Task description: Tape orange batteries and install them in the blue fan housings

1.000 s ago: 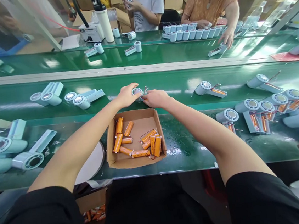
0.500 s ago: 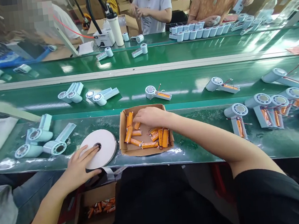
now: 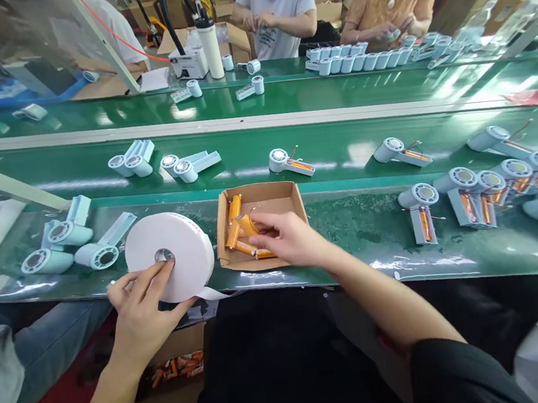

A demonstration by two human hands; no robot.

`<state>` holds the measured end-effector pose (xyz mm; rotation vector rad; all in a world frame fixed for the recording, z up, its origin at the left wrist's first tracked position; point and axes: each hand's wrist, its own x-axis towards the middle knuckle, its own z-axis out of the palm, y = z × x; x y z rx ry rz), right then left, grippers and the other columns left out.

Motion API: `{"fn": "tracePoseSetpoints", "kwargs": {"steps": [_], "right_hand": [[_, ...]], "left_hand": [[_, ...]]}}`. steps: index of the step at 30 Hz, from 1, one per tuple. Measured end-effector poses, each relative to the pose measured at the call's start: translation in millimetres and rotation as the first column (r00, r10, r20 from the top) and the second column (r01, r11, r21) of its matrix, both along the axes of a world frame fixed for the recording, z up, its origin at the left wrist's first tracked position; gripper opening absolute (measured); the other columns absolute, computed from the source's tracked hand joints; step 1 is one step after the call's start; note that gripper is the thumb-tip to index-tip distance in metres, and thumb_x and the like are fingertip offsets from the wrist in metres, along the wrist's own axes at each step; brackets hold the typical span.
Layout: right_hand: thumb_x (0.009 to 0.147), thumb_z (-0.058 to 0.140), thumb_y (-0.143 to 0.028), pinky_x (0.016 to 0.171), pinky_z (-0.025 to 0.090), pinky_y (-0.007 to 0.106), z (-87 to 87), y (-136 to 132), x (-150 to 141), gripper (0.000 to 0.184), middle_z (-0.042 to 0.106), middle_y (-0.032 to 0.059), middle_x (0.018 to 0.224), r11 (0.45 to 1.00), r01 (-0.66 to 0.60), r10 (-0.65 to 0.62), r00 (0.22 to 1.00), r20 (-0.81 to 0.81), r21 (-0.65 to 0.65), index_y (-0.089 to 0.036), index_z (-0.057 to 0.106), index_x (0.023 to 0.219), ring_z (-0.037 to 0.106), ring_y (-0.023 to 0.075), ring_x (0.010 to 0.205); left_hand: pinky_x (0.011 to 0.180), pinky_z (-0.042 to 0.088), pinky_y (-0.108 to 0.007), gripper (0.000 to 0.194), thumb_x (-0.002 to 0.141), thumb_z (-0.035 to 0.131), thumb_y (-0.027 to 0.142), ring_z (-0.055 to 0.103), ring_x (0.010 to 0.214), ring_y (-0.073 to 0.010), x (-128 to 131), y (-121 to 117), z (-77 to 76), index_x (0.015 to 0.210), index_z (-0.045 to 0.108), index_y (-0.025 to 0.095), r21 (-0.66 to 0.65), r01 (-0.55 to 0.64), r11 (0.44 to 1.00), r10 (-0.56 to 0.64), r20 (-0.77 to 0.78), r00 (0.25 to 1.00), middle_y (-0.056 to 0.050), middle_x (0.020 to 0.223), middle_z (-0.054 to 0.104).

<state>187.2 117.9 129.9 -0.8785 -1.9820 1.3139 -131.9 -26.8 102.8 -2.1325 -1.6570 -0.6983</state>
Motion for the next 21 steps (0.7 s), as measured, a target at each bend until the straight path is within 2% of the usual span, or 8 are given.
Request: {"fn": "tracePoseSetpoints", "kwargs": {"steps": [3, 6, 11, 13, 15, 18, 21], "right_hand": [[0.100, 0.064, -0.043, 0.084, 0.063, 0.039, -5.8, -32.9, -15.5, 0.024, 0.078, 0.0031, 0.092, 0.995, 0.029, -0.038, 0.995, -0.090, -0.096, -0.027, 0.076, 0.112, 0.075, 0.0259, 0.089], [0.101, 0.061, -0.044, 0.084, 0.062, 0.038, -6.4, -47.9, -24.2, 0.023, 0.077, 0.0035, 0.092, 0.991, 0.053, -0.070, 0.988, -0.135, -0.123, -0.028, 0.074, 0.112, 0.075, 0.0268, 0.090], [0.096, 0.070, -0.043, 0.082, 0.060, 0.035, 0.2, -50.9, -24.3, 0.020, 0.078, 0.0033, 0.093, 0.993, 0.108, -0.109, 0.994, -0.026, -0.046, -0.025, 0.075, 0.104, 0.073, 0.0253, 0.088], [0.092, 0.075, -0.044, 0.084, 0.062, 0.037, -1.5, -47.5, -21.6, 0.022, 0.079, 0.0028, 0.093, 0.991, 0.078, -0.085, 0.995, -0.056, -0.111, -0.025, 0.077, 0.103, 0.074, 0.0260, 0.090], [0.089, 0.079, -0.045, 0.086, 0.064, 0.040, -7.4, -44.3, -21.5, 0.025, 0.080, 0.0024, 0.093, 0.971, 0.052, -0.091, 0.983, -0.161, -0.233, -0.025, 0.079, 0.103, 0.076, 0.0269, 0.093], [0.081, 0.085, -0.048, 0.091, 0.066, 0.046, -20.1, -45.8, -31.3, 0.036, 0.082, 0.0036, 0.096, 0.905, 0.085, -0.255, 0.892, -0.373, -0.417, -0.024, 0.080, 0.107, 0.078, 0.0285, 0.096], [0.079, 0.087, -0.053, 0.100, 0.064, 0.051, -31.2, -57.3, -50.4, 0.044, 0.084, 0.0067, 0.104, 0.825, 0.188, -0.491, 0.705, -0.511, -0.533, -0.025, 0.078, 0.112, 0.080, 0.0301, 0.102]], "left_hand": [[0.096, 0.046, -0.047, 0.069, 0.086, 0.083, 0.039, 0.062, 0.106, -0.0338, 23.5, 5.3, 4.3, 0.150, 0.060, 0.027, 0.095, -0.014, 0.995, 0.014, -0.006, 1.000, -0.013, 0.118, 0.077], [0.092, 0.044, -0.045, 0.073, 0.086, 0.084, 0.038, 0.061, 0.101, -0.0316, 37.7, 9.2, 5.1, 0.153, 0.057, 0.027, 0.141, -0.017, 0.990, 0.022, -0.028, 0.999, -0.012, 0.116, 0.078], [0.089, 0.042, -0.045, 0.082, 0.084, 0.086, 0.034, 0.053, 0.098, -0.0316, 45.0, 6.2, 2.3, 0.158, 0.052, 0.029, 0.192, -0.018, 0.981, 0.036, -0.090, 0.995, -0.010, 0.110, 0.080], [0.093, 0.041, -0.048, 0.082, 0.083, 0.087, 0.035, 0.052, 0.099, -0.0326, 42.8, 2.9, 0.9, 0.158, 0.052, 0.032, 0.166, -0.012, 0.986, 0.030, -0.110, 0.993, -0.010, 0.111, 0.080], [0.099, 0.039, -0.054, 0.078, 0.084, 0.085, 0.037, 0.052, 0.101, -0.0335, 40.4, -0.5, -0.2, 0.156, 0.054, 0.034, 0.092, 0.005, 0.996, 0.008, -0.135, 0.991, -0.010, 0.114, 0.079], [0.101, 0.037, -0.059, 0.074, 0.084, 0.082, 0.036, 0.053, 0.102, -0.0342, 43.4, -4.0, -1.3, 0.153, 0.057, 0.034, 0.026, 0.004, 1.000, 0.001, -0.171, 0.985, -0.012, 0.118, 0.077], [0.099, 0.039, -0.059, 0.074, 0.082, 0.082, 0.033, 0.052, 0.101, -0.0342, 58.3, -3.9, -1.9, 0.152, 0.058, 0.032, 0.086, -0.054, 0.995, 0.065, -0.135, 0.989, -0.014, 0.112, 0.074]]}}
